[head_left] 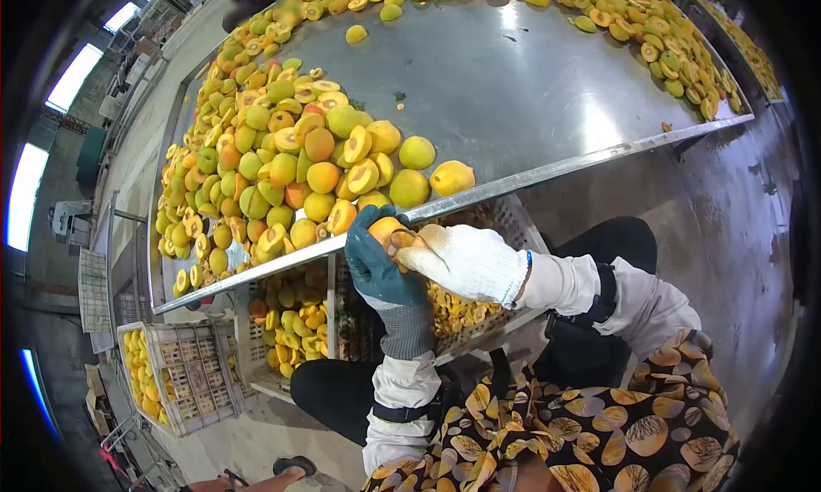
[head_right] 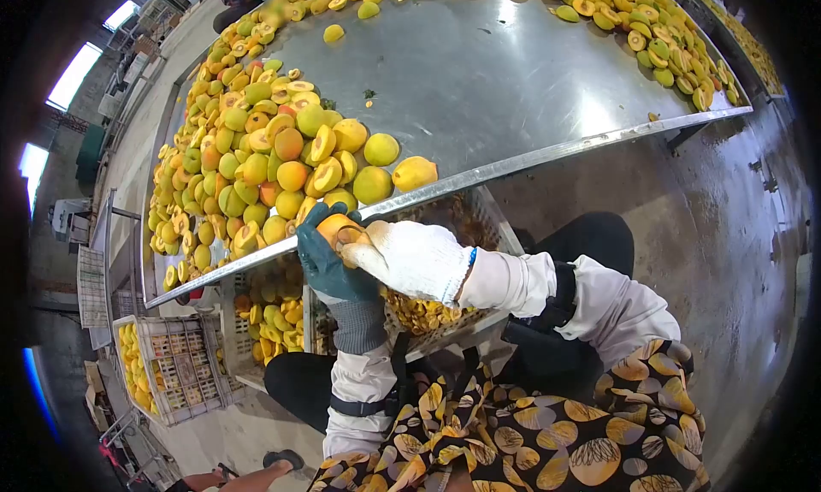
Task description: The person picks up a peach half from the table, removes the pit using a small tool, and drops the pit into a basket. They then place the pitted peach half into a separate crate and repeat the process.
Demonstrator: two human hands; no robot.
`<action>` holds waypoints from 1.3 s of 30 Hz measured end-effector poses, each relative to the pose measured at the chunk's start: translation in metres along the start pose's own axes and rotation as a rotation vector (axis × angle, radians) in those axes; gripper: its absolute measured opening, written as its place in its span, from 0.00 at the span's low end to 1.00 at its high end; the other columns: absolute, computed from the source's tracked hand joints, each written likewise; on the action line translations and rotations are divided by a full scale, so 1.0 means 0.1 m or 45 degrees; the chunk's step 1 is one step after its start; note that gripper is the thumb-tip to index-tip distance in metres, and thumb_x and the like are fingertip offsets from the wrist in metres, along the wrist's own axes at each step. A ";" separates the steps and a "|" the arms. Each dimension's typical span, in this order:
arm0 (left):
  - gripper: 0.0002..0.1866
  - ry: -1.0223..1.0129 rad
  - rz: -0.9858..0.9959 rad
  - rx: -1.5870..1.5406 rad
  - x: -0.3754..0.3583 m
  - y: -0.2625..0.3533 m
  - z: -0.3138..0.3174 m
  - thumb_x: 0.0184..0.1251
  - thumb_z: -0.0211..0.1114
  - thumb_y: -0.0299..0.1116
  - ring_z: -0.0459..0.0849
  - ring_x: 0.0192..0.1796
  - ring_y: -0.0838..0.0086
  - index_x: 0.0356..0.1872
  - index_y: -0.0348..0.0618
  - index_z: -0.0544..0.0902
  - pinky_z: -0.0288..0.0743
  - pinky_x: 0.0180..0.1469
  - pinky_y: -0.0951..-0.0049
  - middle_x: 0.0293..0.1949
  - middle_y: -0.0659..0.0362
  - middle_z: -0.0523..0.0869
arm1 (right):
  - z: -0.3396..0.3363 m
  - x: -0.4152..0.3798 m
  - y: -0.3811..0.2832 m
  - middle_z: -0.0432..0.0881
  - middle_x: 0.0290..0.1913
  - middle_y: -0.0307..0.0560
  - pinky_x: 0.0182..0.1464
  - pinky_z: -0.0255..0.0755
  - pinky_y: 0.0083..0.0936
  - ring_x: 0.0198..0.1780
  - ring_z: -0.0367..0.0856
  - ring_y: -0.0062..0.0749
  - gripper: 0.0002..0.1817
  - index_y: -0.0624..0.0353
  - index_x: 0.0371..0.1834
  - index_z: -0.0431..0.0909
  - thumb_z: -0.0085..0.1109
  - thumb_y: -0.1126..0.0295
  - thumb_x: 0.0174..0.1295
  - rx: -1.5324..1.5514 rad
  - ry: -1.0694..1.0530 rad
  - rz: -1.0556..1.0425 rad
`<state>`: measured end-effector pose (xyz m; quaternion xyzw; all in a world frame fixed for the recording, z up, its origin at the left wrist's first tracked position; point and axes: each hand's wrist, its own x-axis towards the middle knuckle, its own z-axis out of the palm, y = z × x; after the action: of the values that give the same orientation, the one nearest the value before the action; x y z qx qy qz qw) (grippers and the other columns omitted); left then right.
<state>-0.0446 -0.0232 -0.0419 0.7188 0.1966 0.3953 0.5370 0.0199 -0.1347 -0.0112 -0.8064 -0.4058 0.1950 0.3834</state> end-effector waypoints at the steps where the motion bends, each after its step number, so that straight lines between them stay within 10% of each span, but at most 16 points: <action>1: 0.22 0.020 -0.042 -0.051 -0.01 0.02 0.01 0.85 0.47 0.45 0.82 0.51 0.69 0.57 0.34 0.77 0.78 0.55 0.69 0.52 0.53 0.82 | -0.01 0.01 0.00 0.85 0.36 0.63 0.44 0.78 0.48 0.42 0.85 0.61 0.31 0.62 0.44 0.80 0.40 0.42 0.76 0.019 -0.040 -0.022; 5: 0.16 0.082 -0.176 -0.387 -0.02 0.01 0.00 0.78 0.58 0.33 0.84 0.52 0.66 0.58 0.34 0.75 0.80 0.56 0.65 0.52 0.50 0.82 | 0.02 0.04 0.01 0.85 0.40 0.63 0.47 0.77 0.48 0.46 0.84 0.62 0.33 0.61 0.47 0.81 0.36 0.41 0.76 0.098 -0.083 0.002; 8: 0.19 0.076 0.119 0.113 -0.02 0.08 0.02 0.81 0.54 0.40 0.84 0.52 0.64 0.58 0.34 0.75 0.79 0.57 0.65 0.52 0.50 0.83 | 0.10 0.02 0.04 0.85 0.34 0.61 0.44 0.78 0.43 0.40 0.85 0.57 0.34 0.63 0.45 0.82 0.37 0.40 0.76 0.106 0.052 -0.122; 11: 0.23 0.095 0.102 0.056 -0.03 0.05 0.04 0.84 0.48 0.46 0.83 0.52 0.63 0.57 0.33 0.76 0.79 0.58 0.64 0.53 0.50 0.83 | 0.12 0.06 0.17 0.81 0.31 0.53 0.34 0.77 0.39 0.34 0.83 0.48 0.17 0.58 0.49 0.77 0.47 0.56 0.77 0.433 -0.214 -0.130; 14: 0.26 0.104 -0.037 -0.135 -0.05 0.09 0.04 0.85 0.43 0.49 0.83 0.52 0.62 0.57 0.33 0.76 0.78 0.58 0.64 0.52 0.49 0.83 | -0.18 0.04 -0.12 0.78 0.24 0.49 0.28 0.74 0.33 0.27 0.81 0.38 0.21 0.63 0.46 0.77 0.45 0.53 0.78 0.923 -0.556 0.483; 17: 0.25 0.072 0.029 -0.057 -0.03 0.06 0.03 0.85 0.44 0.47 0.83 0.52 0.62 0.56 0.33 0.77 0.76 0.59 0.64 0.52 0.49 0.83 | 0.22 0.09 0.20 0.75 0.20 0.43 0.20 0.68 0.26 0.17 0.74 0.28 0.25 0.62 0.41 0.78 0.43 0.49 0.78 0.665 -0.122 -0.024; 21: 0.24 -0.042 0.219 0.149 -0.01 0.15 -0.05 0.85 0.43 0.46 0.82 0.53 0.61 0.53 0.35 0.80 0.72 0.62 0.64 0.51 0.51 0.84 | -0.12 0.00 0.08 0.72 0.18 0.36 0.14 0.57 0.20 0.15 0.68 0.19 0.27 0.56 0.32 0.75 0.47 0.43 0.76 1.274 -0.721 0.570; 25: 0.29 -0.335 0.031 -0.177 0.04 -0.11 -0.25 0.80 0.47 0.55 0.83 0.47 0.64 0.57 0.36 0.77 0.79 0.52 0.63 0.48 0.50 0.85 | 0.22 0.00 0.37 0.57 0.13 0.24 0.11 0.51 0.14 0.10 0.56 0.10 0.24 0.46 0.25 0.65 0.50 0.45 0.76 2.801 -1.593 0.508; 27: 0.31 -0.410 0.022 -0.172 0.09 -0.13 -0.24 0.83 0.40 0.56 0.82 0.40 0.65 0.51 0.33 0.78 0.78 0.48 0.66 0.41 0.50 0.85 | 0.26 0.01 0.35 0.55 0.13 0.23 0.08 0.50 0.15 0.09 0.51 0.10 0.25 0.44 0.23 0.63 0.49 0.42 0.75 2.813 -1.583 0.500; 29: 0.31 -0.415 -0.011 -0.157 0.10 -0.09 -0.21 0.83 0.39 0.56 0.82 0.39 0.65 0.49 0.33 0.77 0.78 0.48 0.65 0.39 0.50 0.84 | 0.23 0.05 0.36 0.54 0.11 0.24 0.05 0.44 0.17 0.06 0.50 0.11 0.27 0.48 0.27 0.68 0.47 0.39 0.74 2.624 -1.476 0.542; 34: 0.32 -0.592 -0.127 -0.315 0.18 -0.12 -0.28 0.83 0.38 0.55 0.84 0.42 0.65 0.48 0.32 0.78 0.78 0.51 0.65 0.40 0.49 0.86 | -0.17 -0.02 0.09 0.73 0.16 0.40 0.14 0.66 0.25 0.12 0.71 0.28 0.26 0.55 0.34 0.78 0.44 0.44 0.77 1.167 -0.891 0.385; 37: 0.32 -0.711 0.203 0.239 0.22 -0.06 -0.51 0.84 0.37 0.53 0.86 0.44 0.63 0.43 0.33 0.82 0.77 0.57 0.63 0.41 0.50 0.88 | 0.20 0.06 0.33 0.82 0.24 0.48 0.19 0.74 0.34 0.20 0.81 0.41 0.25 0.55 0.37 0.81 0.49 0.44 0.74 0.305 -0.242 -0.586; 39: 0.24 -0.662 -0.185 0.032 0.25 -0.26 -0.82 0.83 0.43 0.45 0.86 0.42 0.63 0.43 0.36 0.83 0.79 0.54 0.65 0.39 0.52 0.88 | -0.06 -0.03 0.12 0.86 0.33 0.49 0.27 0.78 0.41 0.30 0.86 0.48 0.23 0.53 0.38 0.84 0.51 0.45 0.71 -0.216 -0.403 -0.430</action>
<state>-0.0896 0.0544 -0.0479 0.7868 0.1080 0.1554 0.5875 0.0283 -0.1448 -0.0169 -0.7158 -0.6047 0.2174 0.2732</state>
